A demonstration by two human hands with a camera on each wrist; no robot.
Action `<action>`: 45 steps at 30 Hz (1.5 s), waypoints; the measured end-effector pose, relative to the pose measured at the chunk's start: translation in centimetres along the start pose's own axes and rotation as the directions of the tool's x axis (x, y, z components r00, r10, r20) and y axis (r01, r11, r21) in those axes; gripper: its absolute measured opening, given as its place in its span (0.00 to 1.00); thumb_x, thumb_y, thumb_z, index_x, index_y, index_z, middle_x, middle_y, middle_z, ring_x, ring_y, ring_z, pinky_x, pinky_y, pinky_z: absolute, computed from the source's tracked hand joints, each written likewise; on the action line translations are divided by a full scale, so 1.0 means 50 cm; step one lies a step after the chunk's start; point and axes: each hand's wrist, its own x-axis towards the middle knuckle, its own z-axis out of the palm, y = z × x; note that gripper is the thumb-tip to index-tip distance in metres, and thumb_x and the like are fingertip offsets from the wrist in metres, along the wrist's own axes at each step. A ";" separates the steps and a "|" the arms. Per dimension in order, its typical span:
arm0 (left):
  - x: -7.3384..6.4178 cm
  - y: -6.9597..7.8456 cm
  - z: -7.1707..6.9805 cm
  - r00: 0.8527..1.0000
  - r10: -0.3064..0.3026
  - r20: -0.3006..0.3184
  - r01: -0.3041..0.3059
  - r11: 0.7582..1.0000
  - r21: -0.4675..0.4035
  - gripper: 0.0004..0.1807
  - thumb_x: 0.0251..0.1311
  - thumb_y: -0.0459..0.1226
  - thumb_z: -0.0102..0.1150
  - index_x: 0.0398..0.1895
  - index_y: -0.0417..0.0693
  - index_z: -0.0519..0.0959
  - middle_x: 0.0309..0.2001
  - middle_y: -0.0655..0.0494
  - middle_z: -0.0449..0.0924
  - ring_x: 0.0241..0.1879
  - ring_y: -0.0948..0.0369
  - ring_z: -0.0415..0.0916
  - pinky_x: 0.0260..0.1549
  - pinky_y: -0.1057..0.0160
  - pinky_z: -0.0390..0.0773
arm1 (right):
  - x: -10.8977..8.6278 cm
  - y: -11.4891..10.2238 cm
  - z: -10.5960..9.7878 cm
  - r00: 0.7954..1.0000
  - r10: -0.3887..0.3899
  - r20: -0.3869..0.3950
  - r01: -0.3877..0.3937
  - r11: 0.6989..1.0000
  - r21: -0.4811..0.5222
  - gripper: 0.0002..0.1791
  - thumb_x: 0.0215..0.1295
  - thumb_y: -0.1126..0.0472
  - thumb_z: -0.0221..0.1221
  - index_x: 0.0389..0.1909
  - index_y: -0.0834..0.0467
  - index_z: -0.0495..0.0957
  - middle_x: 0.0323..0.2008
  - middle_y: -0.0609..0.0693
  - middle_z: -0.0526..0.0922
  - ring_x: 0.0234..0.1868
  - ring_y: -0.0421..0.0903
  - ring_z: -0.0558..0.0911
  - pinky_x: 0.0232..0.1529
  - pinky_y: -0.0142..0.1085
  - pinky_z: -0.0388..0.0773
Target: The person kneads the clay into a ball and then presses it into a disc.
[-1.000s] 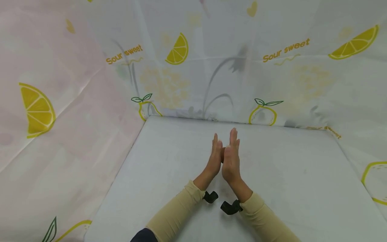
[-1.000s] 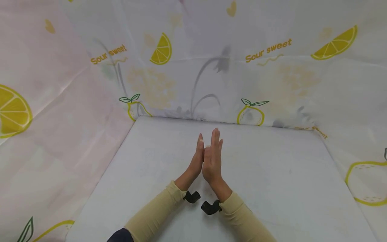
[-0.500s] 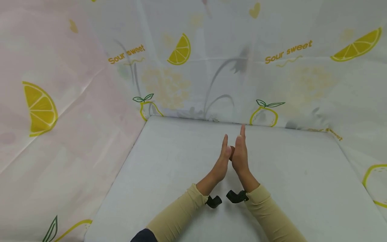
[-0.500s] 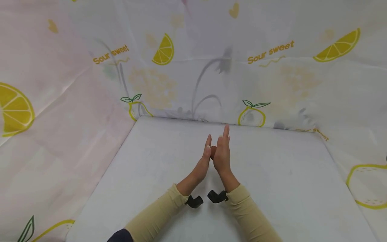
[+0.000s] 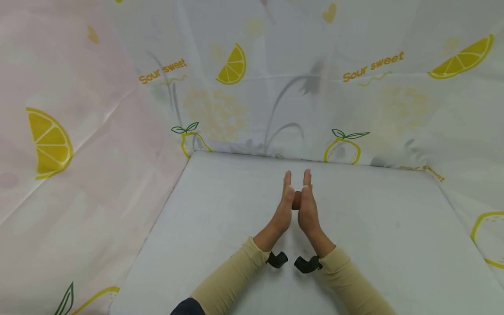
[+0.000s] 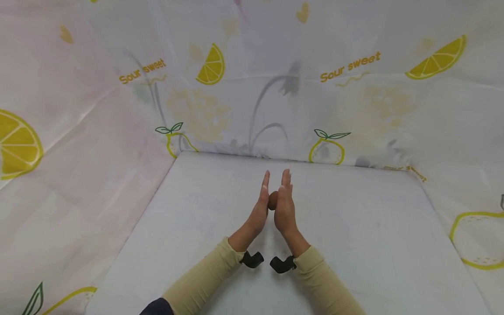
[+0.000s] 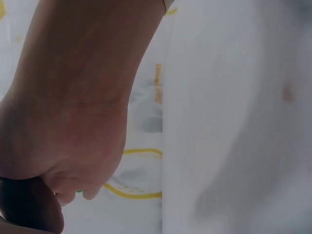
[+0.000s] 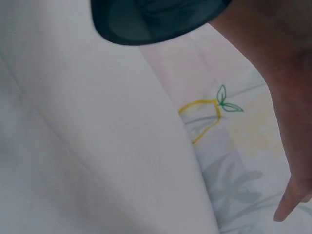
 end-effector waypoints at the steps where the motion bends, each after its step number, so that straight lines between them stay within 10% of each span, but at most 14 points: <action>1: 0.000 -0.001 -0.002 1.000 -0.004 -0.009 0.004 1.000 0.000 0.46 0.75 0.66 0.18 0.83 0.46 0.31 0.82 0.51 0.26 0.80 0.57 0.23 0.75 0.44 0.32 | -0.003 0.000 0.003 1.000 -0.020 0.006 0.020 1.000 -0.007 0.30 0.86 0.54 0.27 0.82 0.57 0.40 0.78 0.58 0.54 0.74 0.41 0.59 0.74 0.31 0.45; 4: 0.004 -0.006 -0.006 0.999 -0.015 -0.043 0.015 1.000 0.005 0.45 0.76 0.66 0.18 0.83 0.47 0.32 0.82 0.52 0.26 0.80 0.58 0.24 0.75 0.44 0.32 | -0.012 -0.003 0.010 0.998 -0.060 0.018 0.061 0.998 -0.024 0.30 0.85 0.54 0.29 0.82 0.59 0.42 0.82 0.55 0.41 0.81 0.45 0.40 0.77 0.36 0.37; 24: 0.026 -0.015 -0.022 0.978 -0.067 -0.199 0.071 0.997 0.012 0.46 0.75 0.66 0.22 0.83 0.45 0.38 0.82 0.47 0.30 0.80 0.51 0.28 0.74 0.40 0.35 | -0.049 -0.044 0.040 0.972 -0.235 0.013 0.235 0.968 -0.089 0.29 0.81 0.66 0.32 0.80 0.65 0.46 0.81 0.60 0.42 0.81 0.60 0.39 0.76 0.31 0.36; 33: 0.014 -0.024 -0.011 0.989 -0.093 -0.115 0.092 0.996 -0.014 0.47 0.74 0.68 0.20 0.83 0.48 0.34 0.83 0.50 0.30 0.80 0.55 0.30 0.75 0.42 0.36 | -0.030 -0.062 0.028 0.961 -0.275 -0.025 0.273 0.959 -0.077 0.30 0.82 0.63 0.32 0.80 0.66 0.45 0.80 0.64 0.45 0.80 0.63 0.40 0.78 0.42 0.33; 39: 0.002 -0.017 0.003 0.997 -0.075 -0.009 0.075 0.997 -0.001 0.45 0.75 0.66 0.17 0.83 0.48 0.30 0.82 0.49 0.29 0.80 0.56 0.31 0.75 0.44 0.37 | -0.002 -0.068 0.004 0.980 -0.197 -0.037 0.197 0.980 -0.028 0.30 0.84 0.58 0.31 0.81 0.61 0.42 0.72 0.67 0.63 0.81 0.48 0.44 0.78 0.38 0.35; 42: -0.002 -0.011 0.008 0.998 -0.040 0.055 0.040 0.999 -0.004 0.45 0.76 0.66 0.16 0.82 0.47 0.28 0.82 0.44 0.35 0.80 0.56 0.34 0.75 0.44 0.36 | 0.008 -0.067 -0.009 0.995 -0.092 -0.026 0.094 0.993 0.065 0.31 0.84 0.52 0.30 0.82 0.55 0.39 0.56 0.57 0.77 0.52 0.35 0.77 0.60 0.25 0.65; 45: -0.003 -0.007 0.013 0.995 -0.006 0.095 0.008 1.000 -0.022 0.46 0.75 0.67 0.15 0.82 0.48 0.27 0.82 0.45 0.33 0.80 0.56 0.32 0.75 0.43 0.36 | 0.017 -0.062 -0.018 1.000 -0.018 -0.004 0.019 0.985 0.171 0.33 0.84 0.46 0.30 0.83 0.50 0.38 0.18 0.40 0.66 0.15 0.33 0.60 0.23 0.26 0.63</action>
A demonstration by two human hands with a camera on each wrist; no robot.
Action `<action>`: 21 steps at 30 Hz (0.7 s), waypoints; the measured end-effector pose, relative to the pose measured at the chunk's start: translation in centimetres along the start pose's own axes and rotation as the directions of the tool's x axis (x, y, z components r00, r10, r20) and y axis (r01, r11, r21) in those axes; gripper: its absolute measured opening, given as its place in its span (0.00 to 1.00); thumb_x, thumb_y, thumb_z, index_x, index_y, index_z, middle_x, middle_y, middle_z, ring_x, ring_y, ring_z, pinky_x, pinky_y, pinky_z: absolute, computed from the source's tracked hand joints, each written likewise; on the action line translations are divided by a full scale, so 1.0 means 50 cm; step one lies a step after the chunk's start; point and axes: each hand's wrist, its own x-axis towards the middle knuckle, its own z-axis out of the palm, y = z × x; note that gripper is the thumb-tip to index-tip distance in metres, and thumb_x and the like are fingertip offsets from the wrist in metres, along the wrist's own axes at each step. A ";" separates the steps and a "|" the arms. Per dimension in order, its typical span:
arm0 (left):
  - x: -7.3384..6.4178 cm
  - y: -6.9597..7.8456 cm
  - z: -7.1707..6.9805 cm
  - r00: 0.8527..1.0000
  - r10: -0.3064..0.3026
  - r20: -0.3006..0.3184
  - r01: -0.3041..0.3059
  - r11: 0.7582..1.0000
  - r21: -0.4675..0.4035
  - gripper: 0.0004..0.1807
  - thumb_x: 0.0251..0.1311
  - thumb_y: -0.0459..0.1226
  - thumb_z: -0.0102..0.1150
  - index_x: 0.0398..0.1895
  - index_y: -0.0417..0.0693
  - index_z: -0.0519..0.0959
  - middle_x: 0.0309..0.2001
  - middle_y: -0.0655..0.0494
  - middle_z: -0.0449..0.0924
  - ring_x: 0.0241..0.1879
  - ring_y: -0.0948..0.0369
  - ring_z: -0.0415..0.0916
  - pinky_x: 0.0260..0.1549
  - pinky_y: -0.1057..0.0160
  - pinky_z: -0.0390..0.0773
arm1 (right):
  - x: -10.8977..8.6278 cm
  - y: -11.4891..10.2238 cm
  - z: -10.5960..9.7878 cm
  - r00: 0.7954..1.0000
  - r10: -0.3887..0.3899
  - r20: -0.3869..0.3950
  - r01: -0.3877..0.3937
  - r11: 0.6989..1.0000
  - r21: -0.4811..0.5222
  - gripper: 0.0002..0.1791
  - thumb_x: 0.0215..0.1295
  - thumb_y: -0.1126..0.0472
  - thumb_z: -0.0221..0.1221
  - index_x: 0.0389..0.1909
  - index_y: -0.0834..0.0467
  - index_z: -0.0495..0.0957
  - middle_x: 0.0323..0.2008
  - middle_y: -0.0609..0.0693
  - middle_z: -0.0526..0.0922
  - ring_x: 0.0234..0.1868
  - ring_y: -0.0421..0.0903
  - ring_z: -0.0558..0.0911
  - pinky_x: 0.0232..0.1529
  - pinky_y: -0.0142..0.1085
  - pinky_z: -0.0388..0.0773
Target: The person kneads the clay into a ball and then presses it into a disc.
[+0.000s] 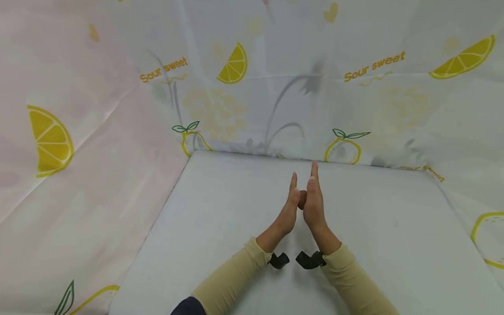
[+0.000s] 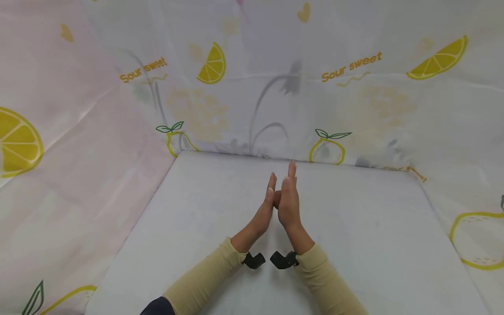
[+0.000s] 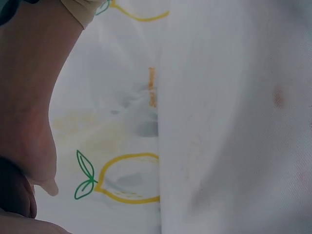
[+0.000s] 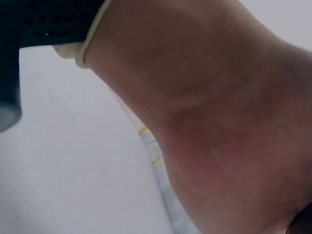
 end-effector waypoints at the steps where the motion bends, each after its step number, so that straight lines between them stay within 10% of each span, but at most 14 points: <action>1: 0.000 0.001 0.001 1.000 0.009 0.006 -0.009 1.000 0.000 0.46 0.74 0.67 0.15 0.82 0.48 0.27 0.82 0.46 0.33 0.80 0.56 0.32 0.75 0.43 0.36 | 0.003 0.001 -0.002 1.000 0.020 0.008 -0.021 0.999 0.028 0.33 0.83 0.45 0.29 0.83 0.49 0.37 0.12 0.39 0.59 0.11 0.35 0.54 0.17 0.28 0.57; 4: 0.000 0.002 0.000 1.000 0.024 0.015 -0.024 1.000 0.009 0.48 0.73 0.69 0.15 0.82 0.48 0.27 0.82 0.51 0.23 0.80 0.57 0.24 0.75 0.41 0.34 | 0.008 0.008 -0.007 0.998 0.053 0.016 -0.054 0.997 0.048 0.34 0.83 0.44 0.28 0.83 0.49 0.36 0.09 0.40 0.55 0.10 0.35 0.54 0.14 0.29 0.56; 5: 0.000 0.003 0.000 0.999 0.029 0.016 -0.029 0.999 0.017 0.48 0.73 0.69 0.15 0.82 0.48 0.27 0.82 0.51 0.22 0.80 0.57 0.23 0.75 0.41 0.34 | 0.009 0.010 -0.008 0.998 0.060 0.017 -0.060 0.998 0.036 0.33 0.84 0.45 0.28 0.83 0.51 0.35 0.13 0.41 0.68 0.14 0.34 0.64 0.19 0.27 0.63; 7: -0.001 0.005 -0.003 0.999 0.043 0.019 -0.044 0.999 0.029 0.49 0.72 0.69 0.15 0.82 0.46 0.27 0.82 0.50 0.22 0.79 0.56 0.21 0.74 0.40 0.33 | 0.011 0.014 -0.011 0.997 0.073 0.006 -0.073 0.997 -0.008 0.32 0.84 0.48 0.27 0.83 0.53 0.36 0.40 0.50 0.85 0.38 0.33 0.80 0.40 0.24 0.73; 10: 0.001 0.011 -0.007 0.997 0.069 0.024 -0.070 0.997 0.040 0.51 0.71 0.71 0.15 0.81 0.43 0.27 0.82 0.49 0.21 0.79 0.55 0.19 0.74 0.41 0.31 | 0.011 0.011 -0.014 0.996 0.090 -0.002 -0.090 0.994 -0.059 0.31 0.85 0.55 0.26 0.82 0.60 0.36 0.80 0.52 0.50 0.78 0.38 0.52 0.74 0.31 0.49; 11: 0.002 0.014 -0.009 0.996 0.082 0.025 -0.083 0.996 0.042 0.52 0.71 0.71 0.15 0.81 0.43 0.27 0.82 0.49 0.21 0.79 0.55 0.19 0.74 0.41 0.31 | 0.009 0.006 -0.014 0.996 0.093 -0.001 -0.093 0.993 -0.076 0.31 0.85 0.56 0.26 0.81 0.61 0.36 0.81 0.50 0.35 0.80 0.40 0.37 0.77 0.34 0.37; 15: 0.008 0.019 -0.016 0.993 0.115 0.021 -0.116 0.992 0.042 0.54 0.69 0.73 0.15 0.81 0.42 0.27 0.82 0.50 0.21 0.79 0.56 0.19 0.75 0.44 0.31 | -0.003 -0.012 -0.010 0.993 0.115 0.010 -0.114 0.990 -0.080 0.30 0.84 0.58 0.26 0.80 0.65 0.35 0.81 0.52 0.34 0.80 0.44 0.36 0.78 0.44 0.35; 21: 0.009 0.015 -0.025 0.994 0.102 -0.035 -0.101 0.994 0.036 0.51 0.71 0.71 0.15 0.82 0.45 0.28 0.82 0.52 0.23 0.79 0.58 0.21 0.75 0.45 0.31 | -0.022 0.043 -0.003 1.000 0.022 0.005 -0.021 0.990 -0.139 0.30 0.84 0.60 0.25 0.82 0.57 0.34 0.74 0.61 0.60 0.78 0.43 0.48 0.78 0.45 0.37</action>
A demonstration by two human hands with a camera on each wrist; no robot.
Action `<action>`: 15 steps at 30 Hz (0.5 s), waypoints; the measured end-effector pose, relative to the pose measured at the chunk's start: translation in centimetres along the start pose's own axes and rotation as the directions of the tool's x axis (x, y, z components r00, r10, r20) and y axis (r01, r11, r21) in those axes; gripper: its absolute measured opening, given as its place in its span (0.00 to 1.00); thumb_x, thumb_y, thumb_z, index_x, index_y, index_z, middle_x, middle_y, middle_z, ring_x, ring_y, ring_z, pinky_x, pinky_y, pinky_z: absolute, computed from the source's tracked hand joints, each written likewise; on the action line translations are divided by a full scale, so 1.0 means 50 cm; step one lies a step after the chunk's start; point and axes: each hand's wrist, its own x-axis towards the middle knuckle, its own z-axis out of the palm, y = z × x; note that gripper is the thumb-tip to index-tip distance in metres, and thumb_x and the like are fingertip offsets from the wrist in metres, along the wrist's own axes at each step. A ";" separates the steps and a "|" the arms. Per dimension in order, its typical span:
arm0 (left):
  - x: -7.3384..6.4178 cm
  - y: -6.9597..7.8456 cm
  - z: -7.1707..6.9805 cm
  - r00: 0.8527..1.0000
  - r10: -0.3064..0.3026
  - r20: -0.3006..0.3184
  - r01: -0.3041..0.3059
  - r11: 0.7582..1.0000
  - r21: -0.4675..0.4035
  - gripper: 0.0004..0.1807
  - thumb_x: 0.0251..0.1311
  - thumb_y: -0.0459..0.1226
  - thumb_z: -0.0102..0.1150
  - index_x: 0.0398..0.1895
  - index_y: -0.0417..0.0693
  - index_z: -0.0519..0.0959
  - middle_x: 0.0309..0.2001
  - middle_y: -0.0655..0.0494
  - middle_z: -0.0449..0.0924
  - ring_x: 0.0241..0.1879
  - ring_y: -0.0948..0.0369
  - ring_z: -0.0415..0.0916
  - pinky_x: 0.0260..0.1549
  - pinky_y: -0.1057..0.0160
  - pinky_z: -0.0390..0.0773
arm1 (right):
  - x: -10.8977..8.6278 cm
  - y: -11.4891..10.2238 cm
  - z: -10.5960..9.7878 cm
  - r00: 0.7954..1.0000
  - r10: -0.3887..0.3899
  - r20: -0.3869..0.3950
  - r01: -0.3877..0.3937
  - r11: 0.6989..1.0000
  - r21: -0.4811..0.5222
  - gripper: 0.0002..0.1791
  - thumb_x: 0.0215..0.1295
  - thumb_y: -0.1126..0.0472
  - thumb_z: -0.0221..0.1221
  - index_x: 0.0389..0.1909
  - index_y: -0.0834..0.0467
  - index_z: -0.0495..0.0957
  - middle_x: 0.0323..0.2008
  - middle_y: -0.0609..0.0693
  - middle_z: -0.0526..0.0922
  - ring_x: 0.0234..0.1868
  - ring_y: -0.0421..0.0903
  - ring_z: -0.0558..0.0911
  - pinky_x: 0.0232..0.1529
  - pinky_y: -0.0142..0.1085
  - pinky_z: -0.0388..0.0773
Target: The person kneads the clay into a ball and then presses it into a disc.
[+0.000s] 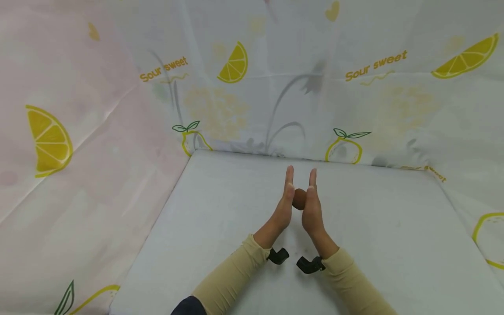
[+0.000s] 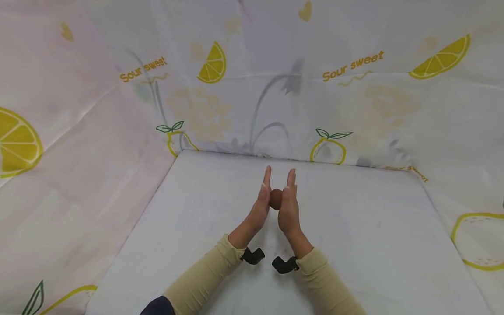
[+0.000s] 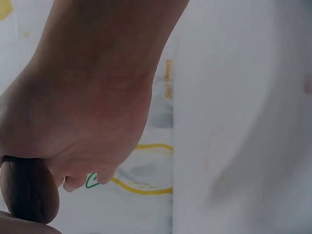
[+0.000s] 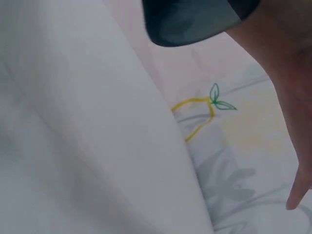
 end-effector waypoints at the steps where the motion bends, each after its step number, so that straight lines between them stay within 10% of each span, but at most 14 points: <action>1: -0.001 -0.001 -0.001 1.000 -0.007 -0.011 0.007 1.000 -0.004 0.50 0.72 0.70 0.16 0.82 0.45 0.28 0.82 0.53 0.24 0.79 0.59 0.21 0.75 0.45 0.31 | -0.004 0.007 0.003 1.000 -0.023 -0.004 0.023 1.000 -0.019 0.30 0.84 0.60 0.26 0.82 0.56 0.35 0.66 0.65 0.68 0.76 0.45 0.52 0.78 0.45 0.37; 6: -0.002 -0.005 -0.005 0.998 -0.034 -0.048 0.033 0.999 -0.021 0.46 0.76 0.66 0.18 0.82 0.47 0.29 0.82 0.54 0.25 0.80 0.60 0.23 0.75 0.46 0.32 | -0.022 0.024 0.015 0.984 -0.177 0.001 0.175 0.971 -0.162 0.31 0.85 0.55 0.30 0.82 0.58 0.37 0.74 0.64 0.61 0.80 0.54 0.45 0.78 0.42 0.35; 8: -0.002 -0.007 -0.006 0.998 -0.041 -0.057 0.041 0.999 -0.018 0.44 0.77 0.64 0.18 0.82 0.47 0.29 0.82 0.53 0.25 0.80 0.59 0.24 0.76 0.46 0.32 | -0.028 0.025 0.019 0.967 -0.255 0.014 0.252 0.944 -0.214 0.32 0.85 0.54 0.31 0.81 0.62 0.38 0.81 0.60 0.41 0.81 0.57 0.40 0.78 0.42 0.33; 15: 0.000 -0.012 -0.003 0.992 -0.090 -0.087 0.089 0.996 -0.025 0.46 0.75 0.67 0.20 0.83 0.47 0.30 0.82 0.55 0.25 0.80 0.60 0.24 0.75 0.45 0.33 | -0.037 0.016 0.033 0.899 -0.435 0.050 0.431 0.859 -0.276 0.35 0.85 0.49 0.31 0.79 0.69 0.40 0.81 0.62 0.42 0.81 0.56 0.39 0.78 0.52 0.34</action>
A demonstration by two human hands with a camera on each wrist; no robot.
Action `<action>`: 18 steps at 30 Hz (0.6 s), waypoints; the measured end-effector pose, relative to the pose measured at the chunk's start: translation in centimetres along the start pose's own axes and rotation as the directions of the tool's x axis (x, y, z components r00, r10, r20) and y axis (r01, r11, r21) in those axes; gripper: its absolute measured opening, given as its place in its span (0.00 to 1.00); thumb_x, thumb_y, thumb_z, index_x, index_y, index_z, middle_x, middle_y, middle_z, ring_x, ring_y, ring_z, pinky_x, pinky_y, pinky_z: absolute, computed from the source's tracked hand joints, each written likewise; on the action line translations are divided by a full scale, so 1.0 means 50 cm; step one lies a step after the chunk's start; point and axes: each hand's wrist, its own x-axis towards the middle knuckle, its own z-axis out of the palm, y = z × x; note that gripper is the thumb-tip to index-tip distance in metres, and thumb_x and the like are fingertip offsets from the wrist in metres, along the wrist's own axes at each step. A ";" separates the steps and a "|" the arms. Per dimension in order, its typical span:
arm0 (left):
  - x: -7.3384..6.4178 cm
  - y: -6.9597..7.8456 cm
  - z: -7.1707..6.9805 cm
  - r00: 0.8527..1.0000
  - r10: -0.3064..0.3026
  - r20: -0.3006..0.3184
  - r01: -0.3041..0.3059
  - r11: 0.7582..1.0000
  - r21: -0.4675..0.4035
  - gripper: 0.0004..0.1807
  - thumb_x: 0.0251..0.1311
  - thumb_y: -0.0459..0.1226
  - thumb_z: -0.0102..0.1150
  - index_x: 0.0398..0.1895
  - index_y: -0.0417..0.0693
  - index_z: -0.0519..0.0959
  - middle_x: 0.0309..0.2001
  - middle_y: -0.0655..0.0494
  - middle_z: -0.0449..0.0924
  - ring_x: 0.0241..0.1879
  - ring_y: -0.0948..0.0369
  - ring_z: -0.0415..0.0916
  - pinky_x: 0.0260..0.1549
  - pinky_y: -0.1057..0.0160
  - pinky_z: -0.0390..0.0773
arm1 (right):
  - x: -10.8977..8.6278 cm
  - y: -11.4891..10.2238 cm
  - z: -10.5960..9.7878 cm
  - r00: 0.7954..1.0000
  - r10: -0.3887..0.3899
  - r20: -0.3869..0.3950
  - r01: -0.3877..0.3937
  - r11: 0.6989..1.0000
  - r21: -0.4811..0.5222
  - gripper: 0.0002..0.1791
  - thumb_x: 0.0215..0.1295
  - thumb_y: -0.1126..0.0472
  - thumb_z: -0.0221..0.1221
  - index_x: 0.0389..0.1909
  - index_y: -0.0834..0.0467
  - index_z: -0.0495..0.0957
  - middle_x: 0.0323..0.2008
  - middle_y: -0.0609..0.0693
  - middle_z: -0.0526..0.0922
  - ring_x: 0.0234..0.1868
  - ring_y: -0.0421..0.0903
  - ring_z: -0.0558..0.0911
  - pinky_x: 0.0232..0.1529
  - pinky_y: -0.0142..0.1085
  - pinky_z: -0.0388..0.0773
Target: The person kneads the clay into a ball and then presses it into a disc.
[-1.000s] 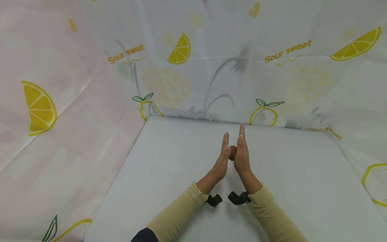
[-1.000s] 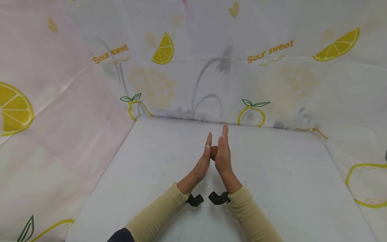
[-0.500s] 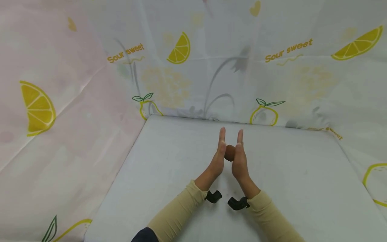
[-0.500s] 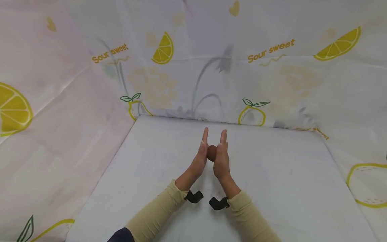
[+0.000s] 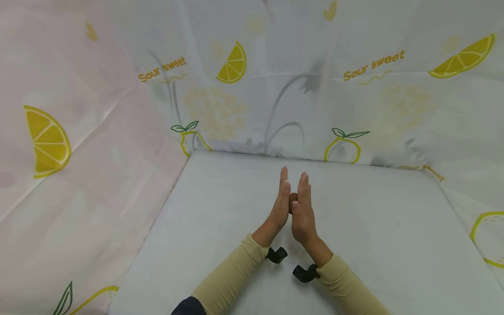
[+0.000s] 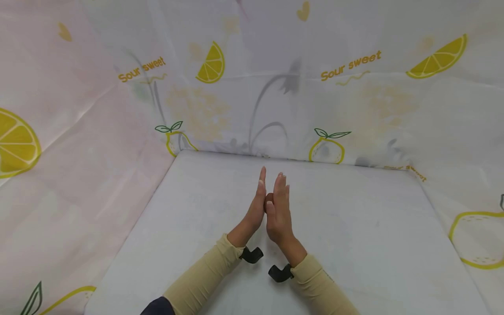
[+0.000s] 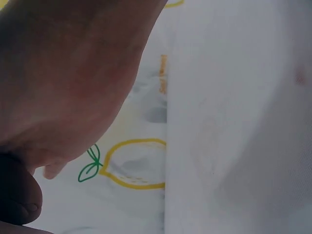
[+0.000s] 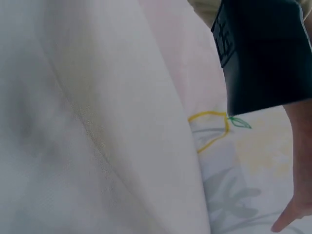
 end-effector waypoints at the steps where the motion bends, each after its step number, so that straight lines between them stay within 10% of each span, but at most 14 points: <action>1: 0.000 0.000 0.001 1.000 -0.001 -0.003 0.001 1.000 0.001 0.47 0.74 0.67 0.19 0.83 0.47 0.30 0.82 0.54 0.25 0.80 0.59 0.24 0.75 0.44 0.33 | 0.001 -0.002 0.001 1.000 -0.007 -0.002 0.007 1.000 -0.001 0.35 0.85 0.49 0.31 0.79 0.69 0.41 0.81 0.63 0.42 0.81 0.57 0.39 0.78 0.52 0.34; 13: -0.008 -0.002 -0.001 1.000 -0.018 0.010 0.017 0.998 0.054 0.48 0.73 0.69 0.19 0.83 0.48 0.32 0.82 0.53 0.26 0.80 0.57 0.24 0.75 0.43 0.34 | 0.027 -0.029 -0.011 0.990 0.144 0.000 -0.143 0.981 0.131 0.32 0.82 0.58 0.34 0.82 0.61 0.41 0.81 0.61 0.41 0.81 0.54 0.37 0.78 0.47 0.35; 15: -0.010 -0.003 0.000 1.000 -0.022 0.018 0.020 0.998 0.058 0.48 0.74 0.69 0.18 0.83 0.48 0.32 0.82 0.52 0.26 0.80 0.57 0.24 0.75 0.44 0.33 | 0.032 -0.030 -0.013 0.985 0.170 0.000 -0.168 0.973 0.161 0.32 0.82 0.60 0.34 0.82 0.60 0.40 0.76 0.66 0.57 0.76 0.47 0.57 0.77 0.45 0.37; 18: -0.012 -0.004 0.002 0.999 -0.016 0.031 0.015 0.999 0.049 0.46 0.75 0.67 0.18 0.83 0.47 0.32 0.82 0.50 0.27 0.80 0.57 0.24 0.75 0.44 0.33 | 0.040 -0.026 -0.019 0.977 0.215 0.016 -0.212 0.949 0.233 0.32 0.83 0.59 0.32 0.82 0.57 0.37 0.77 0.66 0.55 0.72 0.36 0.58 0.77 0.38 0.40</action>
